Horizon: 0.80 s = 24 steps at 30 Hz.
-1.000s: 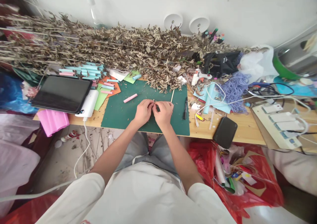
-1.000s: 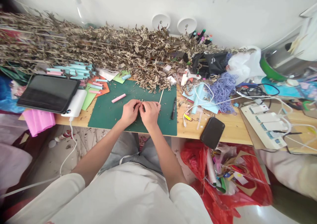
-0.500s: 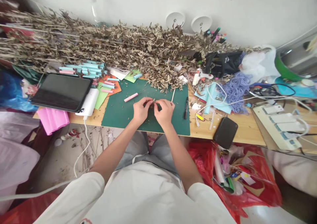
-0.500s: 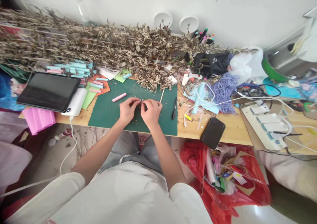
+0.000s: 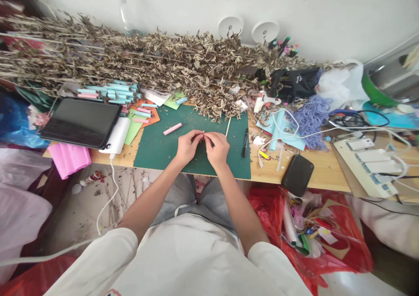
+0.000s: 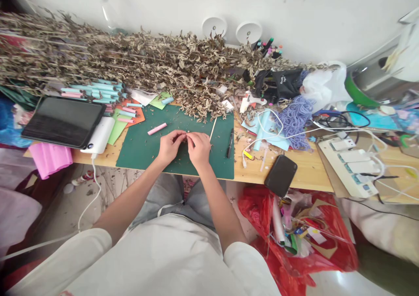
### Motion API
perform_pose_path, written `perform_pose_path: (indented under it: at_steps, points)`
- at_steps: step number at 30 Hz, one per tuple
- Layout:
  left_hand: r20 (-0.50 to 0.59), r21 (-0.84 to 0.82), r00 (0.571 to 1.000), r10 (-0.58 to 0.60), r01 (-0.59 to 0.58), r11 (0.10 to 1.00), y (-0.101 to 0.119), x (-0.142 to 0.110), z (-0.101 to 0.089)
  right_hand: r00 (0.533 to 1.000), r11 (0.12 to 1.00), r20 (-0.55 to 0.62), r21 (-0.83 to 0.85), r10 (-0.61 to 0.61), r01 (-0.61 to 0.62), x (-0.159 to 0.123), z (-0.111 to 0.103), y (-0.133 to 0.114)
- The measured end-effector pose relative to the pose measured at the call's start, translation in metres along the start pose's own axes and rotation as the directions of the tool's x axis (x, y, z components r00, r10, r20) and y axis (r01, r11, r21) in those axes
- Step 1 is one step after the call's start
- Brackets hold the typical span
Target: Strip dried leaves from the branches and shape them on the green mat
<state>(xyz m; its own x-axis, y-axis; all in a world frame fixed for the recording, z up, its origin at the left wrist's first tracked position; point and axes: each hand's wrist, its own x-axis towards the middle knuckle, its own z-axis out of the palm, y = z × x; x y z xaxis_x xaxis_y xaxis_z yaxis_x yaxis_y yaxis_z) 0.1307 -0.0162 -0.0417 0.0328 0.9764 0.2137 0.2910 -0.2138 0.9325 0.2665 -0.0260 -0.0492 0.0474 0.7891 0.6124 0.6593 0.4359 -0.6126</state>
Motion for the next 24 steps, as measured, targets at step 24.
perform_pose_path:
  at_steps: [24]
  points:
    - [0.019,0.319,0.99,0.138,-0.136,0.938,0.0012,0.0018,0.0012,0.997,0.991,0.074,-0.134,0.011,-0.001,-0.0045,0.0031,-0.003]
